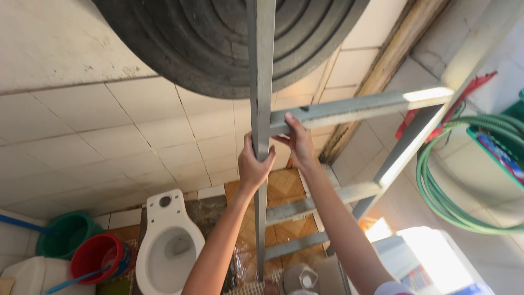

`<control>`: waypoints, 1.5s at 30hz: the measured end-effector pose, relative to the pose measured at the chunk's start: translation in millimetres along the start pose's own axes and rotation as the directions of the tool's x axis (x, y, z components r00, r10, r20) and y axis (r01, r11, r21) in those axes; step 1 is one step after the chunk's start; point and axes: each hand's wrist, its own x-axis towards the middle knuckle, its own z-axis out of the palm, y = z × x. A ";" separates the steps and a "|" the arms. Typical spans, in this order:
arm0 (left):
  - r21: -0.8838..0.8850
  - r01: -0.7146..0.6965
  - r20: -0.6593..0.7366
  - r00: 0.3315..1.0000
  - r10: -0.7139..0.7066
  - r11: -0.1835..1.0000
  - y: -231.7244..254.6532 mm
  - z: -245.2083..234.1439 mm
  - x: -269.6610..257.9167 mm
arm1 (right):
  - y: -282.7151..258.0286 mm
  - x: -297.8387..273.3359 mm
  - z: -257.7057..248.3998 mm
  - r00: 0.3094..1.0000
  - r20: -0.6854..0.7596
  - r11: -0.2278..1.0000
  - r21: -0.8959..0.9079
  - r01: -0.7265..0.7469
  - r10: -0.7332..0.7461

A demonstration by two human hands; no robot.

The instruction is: The person cleans a bathroom floor by repeatedly scooping water from a large green tub with a red scoop and pouring it onto the floor near a squat toilet. They scrub the floor with a red brush, rinse the brush, and later sweep the floor with a traditional straw broom.

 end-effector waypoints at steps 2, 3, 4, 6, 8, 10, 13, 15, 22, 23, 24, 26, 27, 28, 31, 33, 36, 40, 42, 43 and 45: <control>0.116 0.009 0.036 0.999 -0.013 0.993 11.7 -5.7 -5.1 | 5.9 -6.4 -7.7 0.994 0.088 0.990 -0.119 0.072 -0.061; 0.115 0.024 0.048 0.998 -0.030 0.993 11.7 -6.8 -4.9 | 3.6 -14.8 -4.9 0.996 0.073 0.991 -0.124 0.058 -0.050; 0.170 0.040 0.063 0.997 -0.052 0.985 11.1 -8.8 -6.8 | 2.5 -24.9 -2.1 0.990 0.136 0.960 -0.268 0.080 -0.044; 0.226 0.063 0.091 0.992 -0.085 0.972 12.2 -14.5 -13.8 | 8.6 -40.3 0.6 0.983 0.184 0.909 -0.405 0.093 -0.019; 0.255 0.031 0.144 0.987 -0.070 0.966 15.7 -22.8 -25.7 | 23.9 -53.5 -0.5 0.975 0.203 0.871 -0.457 0.180 -0.095; 0.281 0.030 0.177 0.981 -0.082 0.959 8.1 -31.1 -32.8 | 37.1 -58.7 -1.5 0.971 0.190 0.850 -0.478 0.219 -0.143; 0.322 -0.057 0.196 0.981 -0.007 0.945 -26.1 -39.0 -43.6 | 38.1 -79.4 3.3 0.977 0.136 0.824 -0.525 0.212 -0.164; 0.335 -0.137 0.194 0.978 0.074 0.932 -44.4 -48.2 -57.3 | 36.4 -100.0 7.4 0.988 0.080 0.820 -0.550 0.155 -0.133; 0.331 -0.067 0.282 0.959 -0.031 0.941 -60.8 -70.0 -79.7 | 51.0 -129.0 2.9 0.957 0.124 0.660 -0.700 0.273 -0.264; 0.329 -0.058 0.294 0.955 -0.044 0.943 -62.5 -72.5 -83.2 | 55.2 -131.5 0.5 0.948 0.133 0.644 -0.705 0.296 -0.290; 0.329 -0.050 0.304 0.951 -0.056 0.943 -64.1 -75.5 -88.2 | 58.4 -136.3 1.2 0.952 0.120 0.647 -0.709 0.281 -0.282; 0.287 -0.070 0.335 0.942 -0.032 0.955 -66.3 -81.4 -96.3 | 63.6 -144.3 3.3 0.957 0.008 0.675 -0.707 0.211 -0.291; 0.288 -0.064 0.344 0.938 -0.041 0.955 -70.0 -82.0 -103.7 | 66.2 -153.1 1.9 0.958 -0.003 0.677 -0.708 0.199 -0.285; 0.278 -0.092 0.367 0.930 -0.017 0.956 -73.5 -82.3 -108.9 | 68.0 -160.2 1.2 0.961 0.006 0.667 -0.719 0.197 -0.277; 0.276 -0.073 0.426 0.903 -0.053 0.958 -74.3 -85.8 -126.0 | 73.0 -182.6 -7.1 0.980 -0.040 0.686 -0.720 0.105 -0.192; 0.285 -0.029 0.465 0.878 -0.112 0.958 -72.2 -87.6 -136.0 | 72.8 -200.1 -11.2 0.988 -0.098 0.708 -0.706 0.014 -0.117; 0.263 0.005 0.514 0.845 -0.145 0.965 -70.3 -81.5 -152.6 | 66.3 -229.4 -18.7 0.975 -0.220 0.696 -0.704 -0.140 -0.026; 0.218 0.007 0.533 0.837 -0.125 0.976 -59.3 -65.1 -182.1 | 57.5 -266.1 -38.6 0.963 -0.268 0.696 -0.688 -0.205 0.020; 0.211 0.000 0.570 0.812 -0.123 0.977 -51.4 -51.6 -202.4 | 57.5 -286.8 -58.8 0.955 -0.297 0.708 -0.671 -0.220 0.014; 0.209 0.015 0.601 0.787 -0.140 0.978 -49.3 -42.4 -214.4 | 60.3 -297.9 -73.5 0.958 -0.287 0.731 -0.655 -0.192 -0.005; 0.191 0.016 0.655 0.742 -0.140 0.981 -33.9 -23.5 -239.3 | 58.3 -327.2 -96.1 0.952 -0.304 0.753 -0.637 -0.166 -0.047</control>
